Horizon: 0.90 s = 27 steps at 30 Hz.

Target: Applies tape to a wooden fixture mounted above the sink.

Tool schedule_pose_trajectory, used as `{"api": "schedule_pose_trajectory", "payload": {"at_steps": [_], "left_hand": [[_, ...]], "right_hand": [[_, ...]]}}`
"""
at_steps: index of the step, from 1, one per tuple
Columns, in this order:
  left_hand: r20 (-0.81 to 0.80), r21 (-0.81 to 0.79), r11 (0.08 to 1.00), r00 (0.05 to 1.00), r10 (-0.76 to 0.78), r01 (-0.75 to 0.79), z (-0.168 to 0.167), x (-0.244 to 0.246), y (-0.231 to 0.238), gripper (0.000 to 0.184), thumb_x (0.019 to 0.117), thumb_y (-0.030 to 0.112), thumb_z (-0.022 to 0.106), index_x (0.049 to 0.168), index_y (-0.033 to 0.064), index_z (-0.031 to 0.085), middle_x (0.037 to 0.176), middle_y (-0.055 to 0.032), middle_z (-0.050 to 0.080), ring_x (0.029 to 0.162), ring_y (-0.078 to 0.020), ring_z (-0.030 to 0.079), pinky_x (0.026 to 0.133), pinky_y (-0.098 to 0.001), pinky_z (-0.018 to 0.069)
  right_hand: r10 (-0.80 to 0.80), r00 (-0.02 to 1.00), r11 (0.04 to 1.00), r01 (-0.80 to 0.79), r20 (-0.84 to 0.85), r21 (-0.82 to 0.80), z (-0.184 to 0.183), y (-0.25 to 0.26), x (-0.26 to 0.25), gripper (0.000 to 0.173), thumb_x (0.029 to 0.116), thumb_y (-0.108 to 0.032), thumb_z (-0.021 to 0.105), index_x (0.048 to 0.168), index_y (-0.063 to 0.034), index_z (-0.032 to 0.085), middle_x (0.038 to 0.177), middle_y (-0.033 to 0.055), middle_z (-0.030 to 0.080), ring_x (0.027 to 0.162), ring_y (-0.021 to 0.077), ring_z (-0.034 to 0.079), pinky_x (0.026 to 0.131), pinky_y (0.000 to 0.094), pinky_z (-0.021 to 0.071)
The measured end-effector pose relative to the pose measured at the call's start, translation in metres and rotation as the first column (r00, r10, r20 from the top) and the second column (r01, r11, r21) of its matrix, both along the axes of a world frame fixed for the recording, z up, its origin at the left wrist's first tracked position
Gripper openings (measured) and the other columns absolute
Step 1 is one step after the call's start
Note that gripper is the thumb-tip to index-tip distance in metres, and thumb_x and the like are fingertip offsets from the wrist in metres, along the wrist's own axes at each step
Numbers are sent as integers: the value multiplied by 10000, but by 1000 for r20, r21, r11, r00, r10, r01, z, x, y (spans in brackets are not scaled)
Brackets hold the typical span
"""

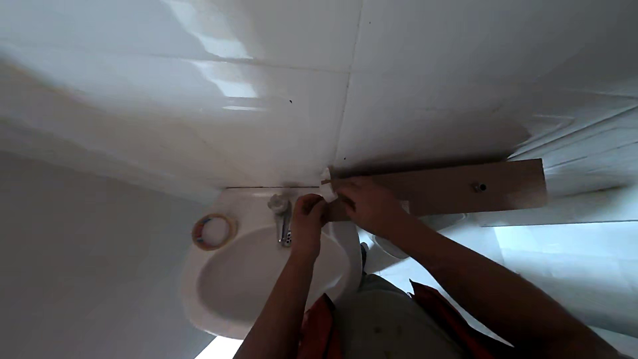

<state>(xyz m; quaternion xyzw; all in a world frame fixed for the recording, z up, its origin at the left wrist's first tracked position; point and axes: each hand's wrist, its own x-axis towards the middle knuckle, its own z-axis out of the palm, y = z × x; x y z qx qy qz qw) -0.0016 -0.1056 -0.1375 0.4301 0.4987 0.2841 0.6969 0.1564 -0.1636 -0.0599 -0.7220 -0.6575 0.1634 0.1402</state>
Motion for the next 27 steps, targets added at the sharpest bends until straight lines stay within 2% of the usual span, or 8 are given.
{"api": "schedule_pose_trajectory", "payload": {"at_steps": [3, 7, 11, 13, 16, 21, 25, 27], "left_hand": [[15, -70, 998, 1000, 9, -8, 2, 1, 7, 248, 1016, 143, 621, 1236, 29, 602, 1093, -131, 678, 898, -219, 706, 783, -406, 621], [3, -89, 995, 999, -44, 45, 4, 2, 12, 287, 1023, 205, 619, 1258, 41, 620, 1094, -130, 694, 920, -224, 707, 796, -423, 617], [-40, -125, 991, 998, -57, 52, 10, 8, 20, 263, 1027, 240, 627, 1193, 36, 639, 1019, -137, 698, 773, -232, 717, 663, -409, 631], [-72, -146, 988, 996, -60, 49, 14, 10, 23, 241, 1024, 226, 632, 1150, 22, 650, 986, -147, 691, 716, -238, 706, 614, -406, 624], [-105, -150, 985, 989, -104, 87, 16, 12, 29, 255, 1019, 248, 644, 1113, 13, 678, 937, -149, 700, 659, -236, 697, 588, -402, 620], [-144, -175, 979, 981, -132, 106, 28, 16, 36, 269, 1020, 252, 638, 1017, -11, 691, 827, -141, 706, 578, -221, 687, 539, -373, 613], [-157, -176, 978, 978, -140, 111, 30, 18, 37, 288, 1018, 273, 643, 1022, -10, 695, 811, -148, 703, 572, -228, 688, 537, -386, 614], [-153, -174, 978, 978, -142, 115, 31, 18, 36, 281, 1024, 260, 634, 1019, -15, 692, 797, -145, 702, 555, -220, 682, 527, -378, 613]], "right_hand": [[58, 998, 998, -59, 32, 39, -13, 11, -2, 228, 981, -179, 655, 1180, -100, 733, 1216, 109, 684, 1133, 295, 650, 938, 444, 560], [87, 995, 991, -92, 58, 93, -16, 16, 5, 148, 965, -181, 667, 1052, -121, 771, 1129, 97, 716, 1072, 277, 681, 875, 442, 585], [108, 994, 993, -107, 16, -42, -2, 24, 12, 190, 999, -209, 646, 1100, -108, 772, 1131, 119, 708, 1083, 283, 675, 917, 455, 566], [117, 993, 992, -116, 7, -51, 1, 28, 14, 169, 989, -204, 659, 1052, -98, 775, 1093, 114, 715, 1052, 269, 686, 906, 454, 571], [136, 991, 990, -136, 5, -42, 5, 33, 17, 156, 975, -212, 678, 987, -97, 783, 1035, 80, 732, 993, 238, 698, 882, 444, 573], [222, 975, 972, -220, 13, -83, 14, 38, 25, 168, 988, -221, 661, 975, -107, 784, 1042, 71, 738, 1001, 231, 701, 874, 455, 571], [315, 949, 949, -315, 5, 8, 11, 39, 33, 137, 958, -191, 679, 923, -102, 777, 962, 59, 733, 935, 211, 705, 816, 433, 581], [313, 949, 948, -314, -29, -42, 14, 42, 34, 155, 972, -206, 670, 940, -98, 777, 955, 54, 727, 919, 200, 698, 820, 427, 575]]}}
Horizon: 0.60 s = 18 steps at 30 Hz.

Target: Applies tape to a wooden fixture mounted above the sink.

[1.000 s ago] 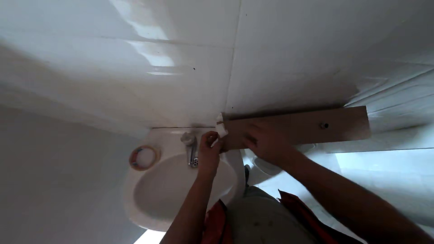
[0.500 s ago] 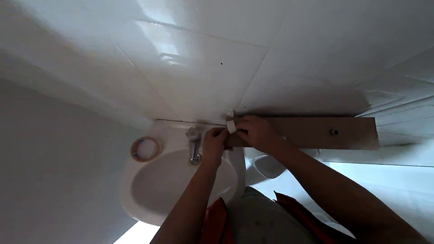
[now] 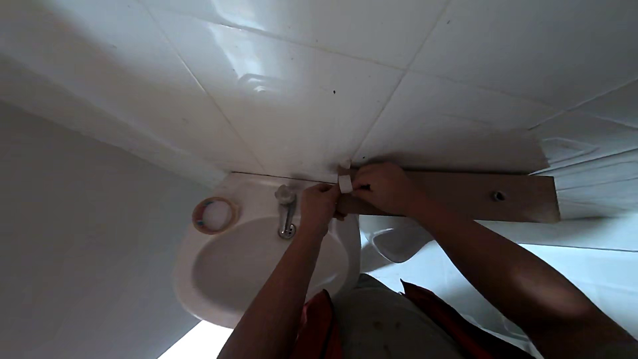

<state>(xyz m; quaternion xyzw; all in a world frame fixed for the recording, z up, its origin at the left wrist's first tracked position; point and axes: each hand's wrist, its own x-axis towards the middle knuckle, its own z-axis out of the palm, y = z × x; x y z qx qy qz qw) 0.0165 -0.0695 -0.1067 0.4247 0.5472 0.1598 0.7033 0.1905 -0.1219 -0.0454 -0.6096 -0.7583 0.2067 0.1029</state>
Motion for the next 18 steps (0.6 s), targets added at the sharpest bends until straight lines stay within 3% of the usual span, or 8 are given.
{"api": "schedule_pose_trajectory", "payload": {"at_steps": [5, 8, 10, 12, 13, 16, 18], "left_hand": [[-17, 43, 999, 1000, 17, -16, -3, -4, 1, 279, 1036, 242, 606, 973, -18, 687, 642, -68, 656, 484, -149, 622, 493, -324, 573], [22, 27, 999, 1000, 22, -23, -7, -6, 3, 277, 1025, 265, 629, 1007, -7, 676, 691, -96, 674, 507, -177, 644, 494, -335, 580], [44, 27, 1000, 999, 7, -9, -12, -6, 4, 266, 1017, 253, 640, 1138, 18, 669, 763, -125, 688, 514, -200, 643, 484, -351, 579], [85, 9, 998, 995, -61, 60, -14, -7, 7, 422, 1035, 264, 616, 1425, 115, 554, 840, -134, 688, 510, -195, 627, 468, -340, 565], [106, -8, 996, 990, -90, 91, -15, -8, 9, 461, 1042, 262, 603, 1481, 148, 518, 830, -136, 686, 500, -193, 618, 458, -334, 556], [103, 11, 989, 984, -147, 147, -20, -11, 15, 392, 1045, 254, 598, 1423, 150, 597, 831, -127, 693, 523, -185, 626, 472, -329, 558], [81, 75, 987, 986, -146, 140, -24, -12, 16, 357, 1020, 238, 639, 1360, 132, 652, 1010, -104, 724, 740, -185, 683, 645, -358, 587]], "right_hand": [[-59, 994, 945, 28, -87, -327, 31, -1, -12, 253, 1016, -343, 642, 982, -128, 771, 871, 3, 702, 795, 112, 652, 742, 352, 548], [-215, 965, 863, 116, -149, -492, 39, 0, -4, 229, 1016, -320, 655, 1036, -105, 730, 863, 20, 681, 771, 113, 638, 727, 342, 547], [-279, 932, 843, 123, -231, -524, 40, 0, 3, 204, 1008, -302, 668, 1058, -112, 721, 884, 16, 681, 781, 101, 634, 723, 326, 544], [-336, 887, 829, 120, -316, -546, 40, -1, 6, 191, 1011, -270, 663, 1085, -103, 722, 914, 22, 688, 797, 92, 638, 720, 304, 547], [-361, 867, 824, 123, -344, -554, 39, -2, 6, 196, 1012, -265, 661, 1097, -99, 723, 932, 26, 692, 816, 93, 642, 734, 304, 549], [-444, 803, 801, 157, -398, -577, 30, -2, 2, 218, 1008, -256, 666, 1128, -81, 714, 961, 50, 684, 845, 118, 635, 760, 329, 542], [-490, 767, 784, 179, -415, -594, 26, -4, -1, 218, 1006, -253, 668, 1141, -86, 711, 994, 51, 697, 892, 126, 654, 812, 347, 557]]}}
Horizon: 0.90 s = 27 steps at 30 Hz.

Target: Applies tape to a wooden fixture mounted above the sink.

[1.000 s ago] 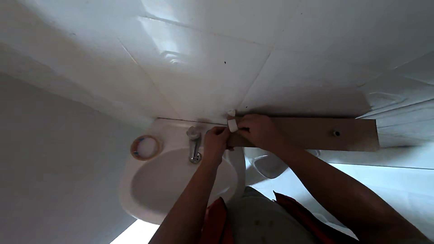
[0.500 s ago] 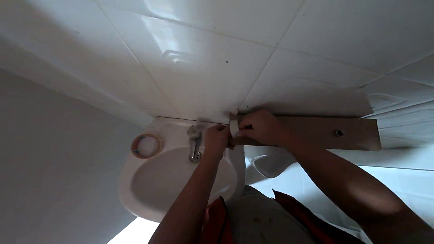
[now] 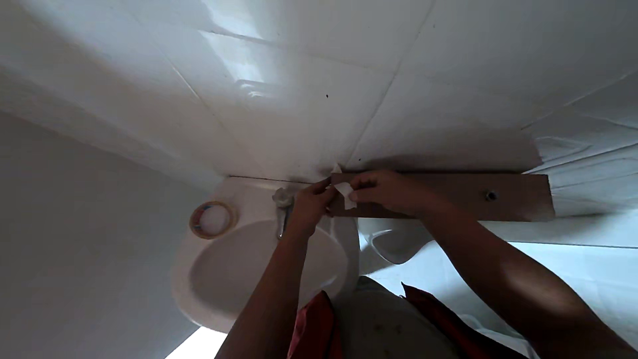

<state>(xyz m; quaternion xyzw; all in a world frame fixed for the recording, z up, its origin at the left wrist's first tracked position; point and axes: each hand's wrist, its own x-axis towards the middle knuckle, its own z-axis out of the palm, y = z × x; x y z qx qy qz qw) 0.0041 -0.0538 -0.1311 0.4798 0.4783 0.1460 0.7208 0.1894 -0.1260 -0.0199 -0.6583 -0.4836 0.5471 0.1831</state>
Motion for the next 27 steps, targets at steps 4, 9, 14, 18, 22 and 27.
{"api": "schedule_pose_trajectory", "payload": {"at_steps": [4, 9, 14, 18, 22, 27], "left_hand": [[143, 60, 997, 989, 39, -48, -9, 1, -8, 359, 971, 134, 676, 1324, 110, 615, 1237, -73, 682, 997, -164, 689, 836, -361, 591], [326, 130, 983, 942, 82, -130, -17, 4, -8, 308, 935, 120, 734, 1215, 82, 612, 1054, -49, 706, 896, -126, 688, 774, -305, 600], [334, 140, 983, 940, 68, -121, -19, 3, -4, 229, 966, 108, 683, 1192, 81, 712, 1062, -59, 715, 897, -146, 680, 772, -318, 589], [314, 156, 981, 947, 61, -115, -18, 4, 0, 341, 936, 57, 701, 1244, 80, 558, 1053, -56, 700, 850, -149, 689, 710, -320, 600], [270, 116, 993, 963, 1, -34, -9, -2, 3, 395, 940, 51, 691, 1324, 93, 608, 1111, -62, 687, 923, -143, 677, 783, -308, 586], [247, 60, 997, 969, 27, -43, -1, -2, 5, 214, 951, 91, 703, 1161, 49, 705, 1016, -73, 717, 860, -150, 691, 770, -327, 599]], "right_hand": [[-91, 994, 996, 90, -60, -20, -1, -3, -4, 237, 1005, -210, 669, 1190, -68, 709, 1041, 57, 710, 912, 118, 667, 828, 322, 568], [-260, 962, 964, 253, -82, -86, -3, -1, -8, 321, 1040, -257, 608, 1263, -37, 677, 981, 59, 722, 826, 131, 680, 765, 309, 581], [-324, 930, 945, 310, -173, -106, -5, 2, -14, 298, 1034, -229, 617, 1236, -19, 679, 920, 45, 728, 775, 104, 672, 712, 264, 568], [-309, 938, 950, 295, -155, -106, -5, 6, -17, 296, 1033, -225, 612, 1221, -6, 678, 933, 70, 725, 782, 125, 683, 719, 285, 581], [-325, 934, 943, 309, -145, -127, -4, 5, -17, 313, 1011, -194, 638, 1255, 0, 667, 954, 75, 721, 803, 135, 689, 751, 300, 593], [-323, 926, 943, 296, -194, -154, -3, 9, -16, 297, 1049, -225, 575, 1200, 10, 678, 941, 87, 724, 810, 150, 699, 764, 315, 596]]}}
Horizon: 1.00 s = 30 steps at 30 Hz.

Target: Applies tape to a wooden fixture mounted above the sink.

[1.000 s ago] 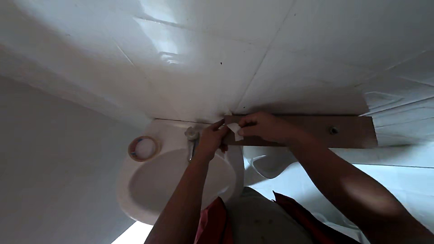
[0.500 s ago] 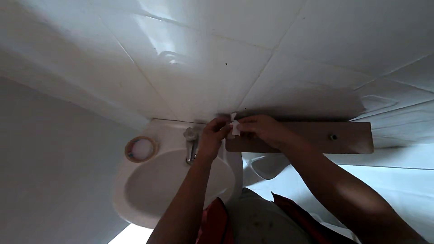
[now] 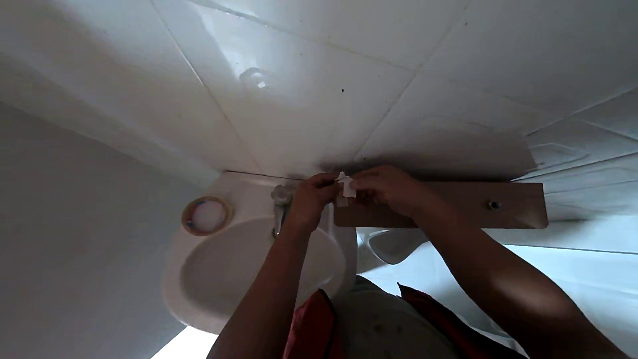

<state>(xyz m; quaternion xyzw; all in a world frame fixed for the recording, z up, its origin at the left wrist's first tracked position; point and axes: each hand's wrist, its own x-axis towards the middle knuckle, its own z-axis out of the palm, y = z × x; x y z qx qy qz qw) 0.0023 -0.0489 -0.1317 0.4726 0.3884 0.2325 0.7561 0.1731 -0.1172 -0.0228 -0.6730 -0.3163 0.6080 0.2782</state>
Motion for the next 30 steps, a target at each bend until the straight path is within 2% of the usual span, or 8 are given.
{"api": "schedule_pose_trajectory", "payload": {"at_steps": [7, 14, 17, 19, 21, 24, 26, 30], "left_hand": [[4, -5, 998, 998, 63, -63, 7, 6, -1, 127, 953, 53, 684, 1076, 54, 715, 917, -52, 700, 761, -121, 651, 686, -283, 570], [-69, 173, 980, 991, 115, -101, 13, 15, -5, 125, 973, 83, 670, 1071, 69, 744, 942, -29, 728, 808, -95, 672, 764, -306, 578], [-105, 270, 951, 977, 185, -151, 25, 18, -13, 92, 960, 104, 700, 1030, 87, 758, 899, -2, 744, 791, -66, 691, 744, -283, 591], [-131, 347, 927, 972, 196, -140, 32, 17, -15, 93, 951, 95, 707, 1023, 95, 766, 939, 10, 750, 822, -54, 695, 774, -285, 592], [-148, 452, 885, 969, 198, -112, 36, 16, -12, 108, 946, 79, 702, 1025, 98, 773, 982, 12, 755, 858, -41, 694, 807, -275, 583], [-149, 559, 829, 981, 124, -20, 47, 13, 1, 130, 952, 77, 690, 1048, 81, 776, 1000, -8, 760, 894, -42, 701, 842, -273, 584], [-224, 613, 784, 973, 59, 94, 61, 11, 12, 133, 968, 124, 687, 1064, 101, 775, 995, 1, 760, 894, -45, 702, 835, -288, 587], [-450, 685, 672, 889, 88, 281, 93, 10, 16, 148, 971, 90, 662, 1067, 104, 773, 942, -57, 752, 787, -132, 702, 740, -382, 595]], "right_hand": [[-63, 996, 998, 62, -60, -17, 7, 2, -2, 346, 1077, -303, 518, 1172, -18, 690, 984, 71, 743, 840, 153, 724, 776, 308, 609], [-89, 993, 986, 98, -72, 137, 7, -8, 0, 422, 1106, -365, 435, 1269, -35, 640, 1111, 59, 739, 954, 147, 725, 868, 327, 604], [26, 986, 946, -76, 162, 315, 27, -37, 5, 385, 1087, -315, 489, 1349, -83, 650, 1198, 51, 722, 1064, 149, 700, 950, 348, 589], [95, 961, 929, -179, 258, 323, 34, -87, 7, 381, 1032, -418, 563, 1228, -135, 727, 1056, 19, 748, 915, 130, 718, 819, 336, 625], [155, 981, 966, -175, 114, 192, 18, -136, 7, 376, 1035, -384, 548, 1149, -79, 737, 988, 38, 746, 843, 141, 712, 765, 344, 615], [-47, 999, 999, 47, -22, 11, -25, -164, 4, 380, 1064, -313, 525, 1272, -33, 676, 1071, 71, 747, 906, 174, 724, 819, 362, 609], [-290, 954, 953, 296, -80, 69, -40, -162, 0, 370, 1079, -248, 484, 1350, -30, 611, 1168, 92, 727, 985, 203, 721, 850, 373, 608], [-500, 823, 807, 555, -268, 199, -45, -147, -6, 315, 1082, -189, 440, 1168, -3, 679, 1138, 121, 737, 969, 208, 723, 848, 360, 598]]}}
